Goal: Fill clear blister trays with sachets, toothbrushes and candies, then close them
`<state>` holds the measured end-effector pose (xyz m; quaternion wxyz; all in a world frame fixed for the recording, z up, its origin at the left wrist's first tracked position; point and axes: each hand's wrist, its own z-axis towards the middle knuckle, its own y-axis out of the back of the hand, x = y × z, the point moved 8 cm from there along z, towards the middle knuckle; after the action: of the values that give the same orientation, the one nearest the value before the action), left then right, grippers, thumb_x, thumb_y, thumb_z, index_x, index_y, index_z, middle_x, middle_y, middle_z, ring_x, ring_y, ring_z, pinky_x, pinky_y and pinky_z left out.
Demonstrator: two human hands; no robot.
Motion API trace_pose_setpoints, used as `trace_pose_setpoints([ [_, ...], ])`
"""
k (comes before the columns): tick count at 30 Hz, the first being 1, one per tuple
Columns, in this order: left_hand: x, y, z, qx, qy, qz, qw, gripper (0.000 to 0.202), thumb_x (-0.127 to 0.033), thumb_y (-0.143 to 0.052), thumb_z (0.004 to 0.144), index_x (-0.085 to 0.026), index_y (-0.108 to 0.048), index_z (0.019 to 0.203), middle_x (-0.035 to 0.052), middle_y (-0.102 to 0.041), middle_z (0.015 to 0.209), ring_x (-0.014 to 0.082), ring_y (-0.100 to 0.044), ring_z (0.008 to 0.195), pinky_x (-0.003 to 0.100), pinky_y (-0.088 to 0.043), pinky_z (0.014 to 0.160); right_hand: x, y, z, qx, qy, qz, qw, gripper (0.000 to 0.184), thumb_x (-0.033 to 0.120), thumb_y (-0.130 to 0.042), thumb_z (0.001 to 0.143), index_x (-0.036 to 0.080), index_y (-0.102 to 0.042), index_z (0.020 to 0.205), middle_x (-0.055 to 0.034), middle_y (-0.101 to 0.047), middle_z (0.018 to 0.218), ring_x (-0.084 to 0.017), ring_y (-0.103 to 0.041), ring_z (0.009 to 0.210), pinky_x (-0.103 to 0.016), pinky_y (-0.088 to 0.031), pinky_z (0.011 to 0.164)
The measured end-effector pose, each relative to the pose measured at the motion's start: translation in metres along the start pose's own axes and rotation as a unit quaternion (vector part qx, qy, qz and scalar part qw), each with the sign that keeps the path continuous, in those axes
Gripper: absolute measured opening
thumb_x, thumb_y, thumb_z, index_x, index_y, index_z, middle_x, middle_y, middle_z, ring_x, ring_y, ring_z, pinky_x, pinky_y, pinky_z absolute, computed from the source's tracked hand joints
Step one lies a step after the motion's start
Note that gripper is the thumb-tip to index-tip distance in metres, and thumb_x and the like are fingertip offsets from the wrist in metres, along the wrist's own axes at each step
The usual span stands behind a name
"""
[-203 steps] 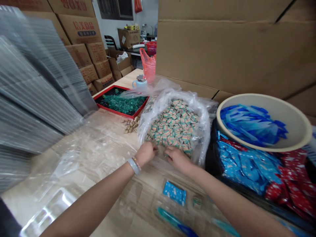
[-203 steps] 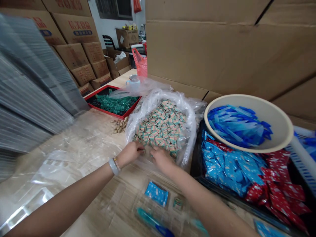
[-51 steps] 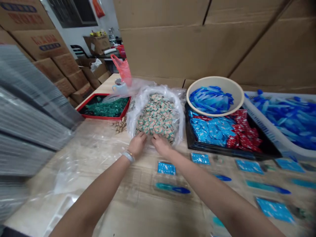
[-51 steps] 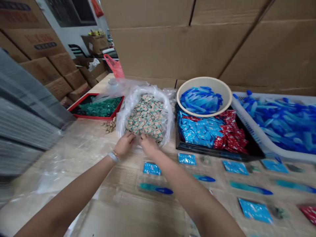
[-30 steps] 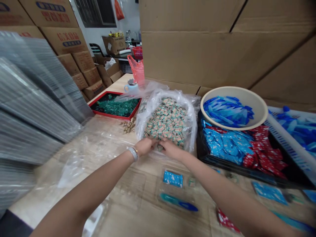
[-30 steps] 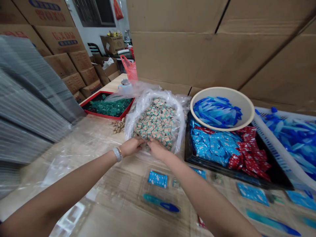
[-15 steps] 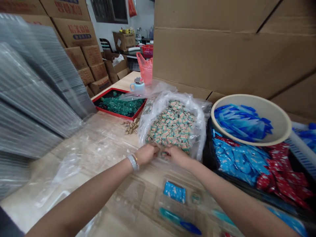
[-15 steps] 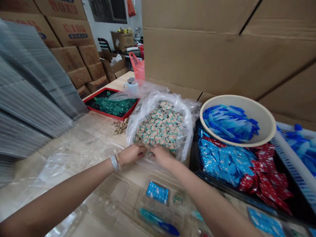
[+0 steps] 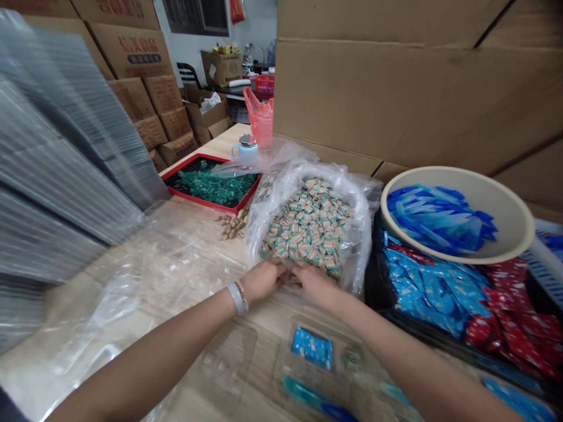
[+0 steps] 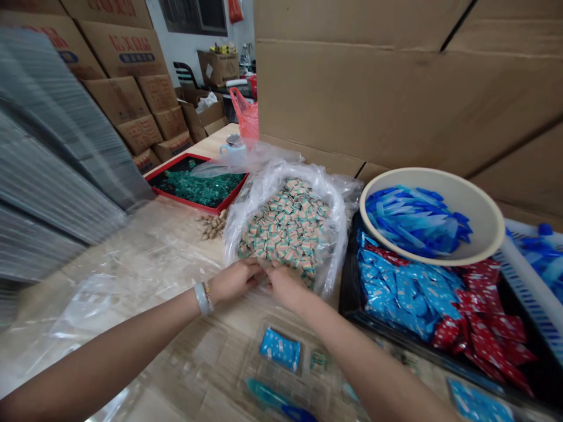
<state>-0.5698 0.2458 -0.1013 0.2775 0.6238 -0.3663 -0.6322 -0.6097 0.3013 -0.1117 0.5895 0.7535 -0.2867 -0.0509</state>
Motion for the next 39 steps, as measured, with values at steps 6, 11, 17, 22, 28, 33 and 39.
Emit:
trace_pose_setpoints([
  [6, -0.003, -0.003, -0.002, -0.017, 0.023, 0.027, 0.999, 0.014, -0.014, -0.046, 0.077, -0.014, -0.06, 0.079, 0.0064, -0.058, 0.087, 0.0172, -0.052, 0.085, 0.027, -0.041, 0.078, -0.001, -0.004, -0.001, -0.01, -0.021, -0.007, 1.0, 0.02, 0.021, -0.046, 0.075, 0.016, -0.06, 0.089, -0.0108, -0.055, 0.101, -0.021, -0.055, 0.084, -0.029, -0.04, 0.07],
  [11, -0.002, -0.004, -0.005, -0.029, 0.044, 0.027, 0.998, 0.011, -0.016, -0.047, 0.077, -0.016, -0.059, 0.079, 0.0059, -0.057, 0.087, 0.0168, -0.052, 0.084, 0.027, -0.041, 0.077, -0.003, -0.002, -0.003, -0.029, -0.017, 0.012, 0.999, 0.019, 0.022, -0.049, 0.074, 0.016, -0.06, 0.088, -0.0107, -0.056, 0.1, -0.021, -0.054, 0.086, -0.03, -0.04, 0.073],
  [17, 0.008, 0.02, 0.0, -0.079, 0.04, -0.024, 0.996, 0.018, -0.015, -0.049, 0.075, -0.015, -0.06, 0.09, 0.0061, -0.059, 0.091, 0.0167, -0.053, 0.085, 0.025, -0.041, 0.077, -0.021, 0.031, -0.007, -0.106, 0.003, 0.074, 0.992, 0.031, 0.023, -0.053, 0.073, 0.017, -0.056, 0.103, -0.0103, -0.056, 0.103, -0.021, -0.051, 0.096, -0.03, -0.038, 0.082],
  [22, 0.018, 0.047, -0.001, -0.159, 0.071, -0.06, 0.983, 0.019, -0.016, -0.048, 0.076, -0.015, -0.064, 0.086, 0.0046, -0.063, 0.083, 0.0157, -0.056, 0.078, 0.024, -0.041, 0.072, -0.029, 0.049, -0.012, -0.186, 0.012, 0.155, 0.97, 0.017, 0.018, -0.048, 0.074, 0.016, -0.059, 0.087, -0.0061, -0.06, 0.085, -0.015, -0.054, 0.075, -0.025, -0.042, 0.068],
  [28, 0.012, 0.052, 0.002, -0.199, 0.103, -0.141, 0.964, 0.018, -0.028, -0.053, 0.073, -0.014, -0.06, 0.064, -0.0013, -0.057, 0.059, 0.0113, -0.051, 0.058, 0.021, -0.037, 0.056, -0.042, 0.065, -0.02, -0.252, -0.043, 0.183, 0.949, 0.021, 0.025, -0.043, 0.077, 0.018, -0.053, 0.06, 0.001, -0.05, 0.053, -0.013, -0.047, 0.053, -0.024, -0.037, 0.054],
  [33, -0.013, 0.053, 0.043, -0.226, 0.189, -0.405, 0.866, 0.031, -0.031, -0.038, 0.084, -0.013, -0.052, 0.062, -0.0007, -0.052, 0.056, 0.0101, -0.051, 0.057, 0.022, -0.039, 0.057, -0.048, 0.108, -0.035, -0.409, -0.091, 0.211, 0.883, 0.029, 0.031, -0.032, 0.082, 0.015, -0.056, 0.09, -0.0067, -0.06, 0.079, -0.017, -0.053, 0.073, -0.029, -0.041, 0.069],
  [39, -0.112, 0.057, 0.066, -0.056, 0.068, -0.715, 0.693, 0.049, -0.046, -0.018, 0.087, -0.013, -0.054, 0.093, 0.0076, -0.06, 0.089, 0.0164, -0.056, 0.087, 0.031, -0.044, 0.074, -0.035, 0.142, -0.048, -0.432, -0.005, 0.164, 0.887, 0.048, 0.041, -0.016, 0.088, 0.016, -0.054, 0.103, -0.0094, -0.057, 0.103, -0.02, -0.047, 0.102, -0.038, -0.033, 0.09],
])
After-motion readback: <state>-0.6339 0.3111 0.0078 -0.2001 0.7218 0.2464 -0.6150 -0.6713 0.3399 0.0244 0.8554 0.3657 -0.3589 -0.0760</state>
